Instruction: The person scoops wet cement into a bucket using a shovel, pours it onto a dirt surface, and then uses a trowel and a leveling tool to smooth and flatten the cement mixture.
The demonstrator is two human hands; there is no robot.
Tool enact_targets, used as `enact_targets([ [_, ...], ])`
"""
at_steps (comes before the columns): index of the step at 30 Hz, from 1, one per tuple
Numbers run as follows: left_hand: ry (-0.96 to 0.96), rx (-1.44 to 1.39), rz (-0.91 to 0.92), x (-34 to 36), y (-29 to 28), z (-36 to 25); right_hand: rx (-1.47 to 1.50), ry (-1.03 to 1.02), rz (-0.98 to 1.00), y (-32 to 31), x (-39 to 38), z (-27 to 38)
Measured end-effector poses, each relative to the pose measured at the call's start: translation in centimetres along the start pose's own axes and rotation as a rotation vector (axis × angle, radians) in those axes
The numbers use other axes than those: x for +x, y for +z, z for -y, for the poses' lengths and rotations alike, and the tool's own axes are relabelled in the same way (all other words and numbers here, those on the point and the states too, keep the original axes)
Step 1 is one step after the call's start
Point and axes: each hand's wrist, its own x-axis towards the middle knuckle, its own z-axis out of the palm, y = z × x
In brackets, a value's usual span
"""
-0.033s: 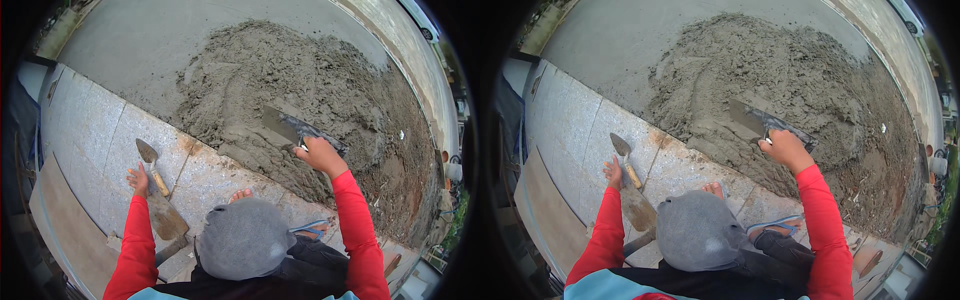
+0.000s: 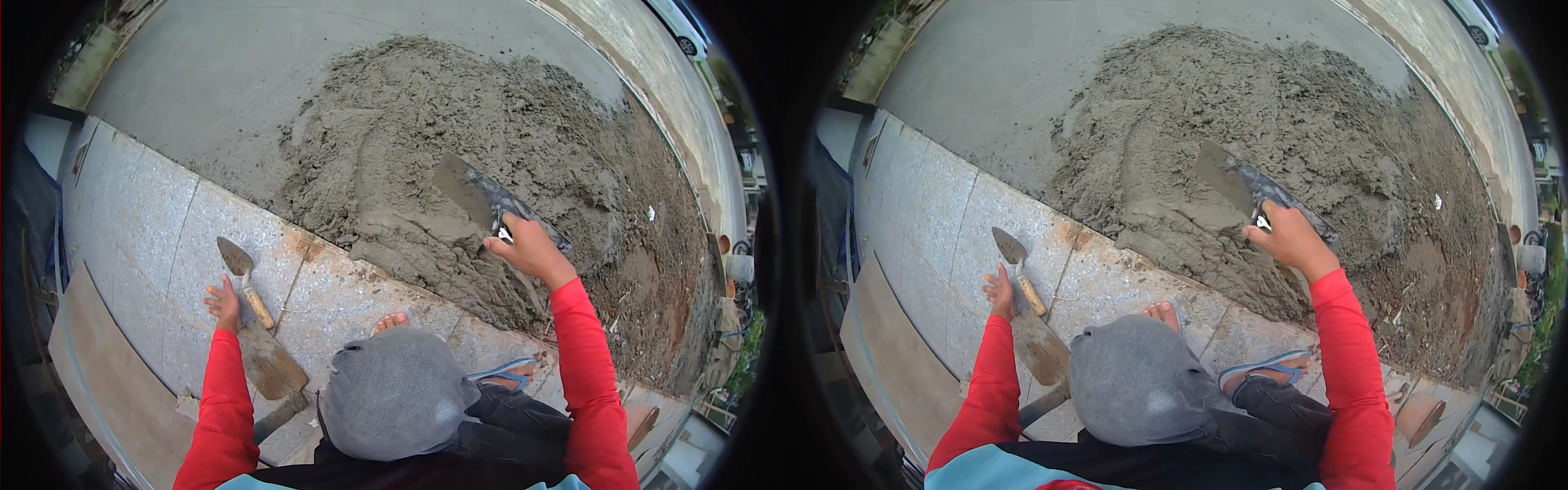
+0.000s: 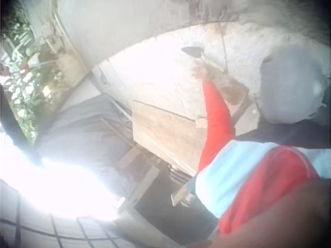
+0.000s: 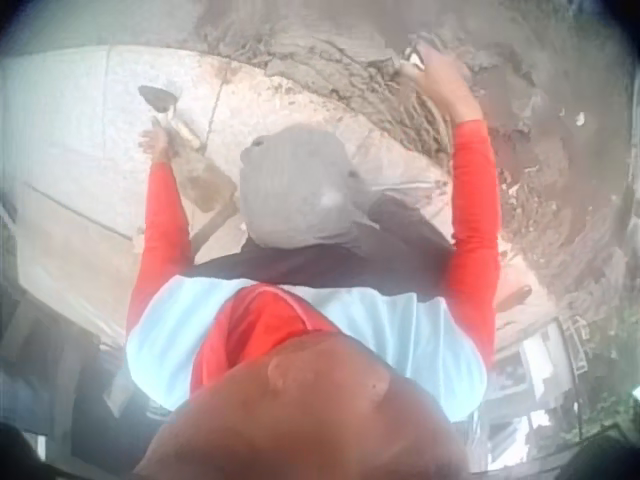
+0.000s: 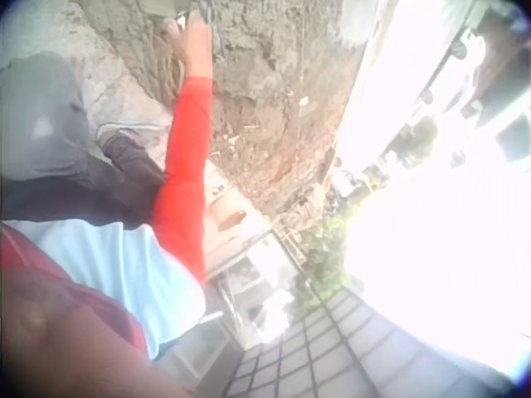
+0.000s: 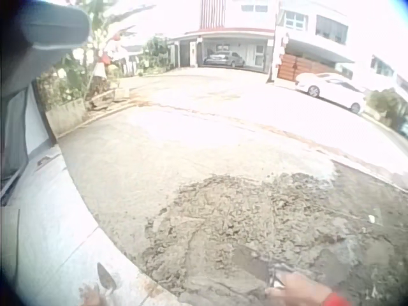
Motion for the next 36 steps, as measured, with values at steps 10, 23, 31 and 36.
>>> enact_targets([
  [10,-0.033,-0.158,-0.017,1.6,2.9,-0.6,0.877,1.033,-0.912,6.4,-12.5,-14.7],
  [23,-0.105,-0.362,-0.030,1.2,2.0,-0.6,1.629,0.930,-0.513,17.4,-3.0,1.6],
  [31,-0.088,-0.321,-0.009,-0.7,2.0,-1.8,1.691,0.876,-0.559,14.0,-3.1,1.1],
  [36,-0.040,-0.307,-0.004,1.0,1.8,-0.5,1.671,0.865,-0.462,17.4,0.6,6.0],
])
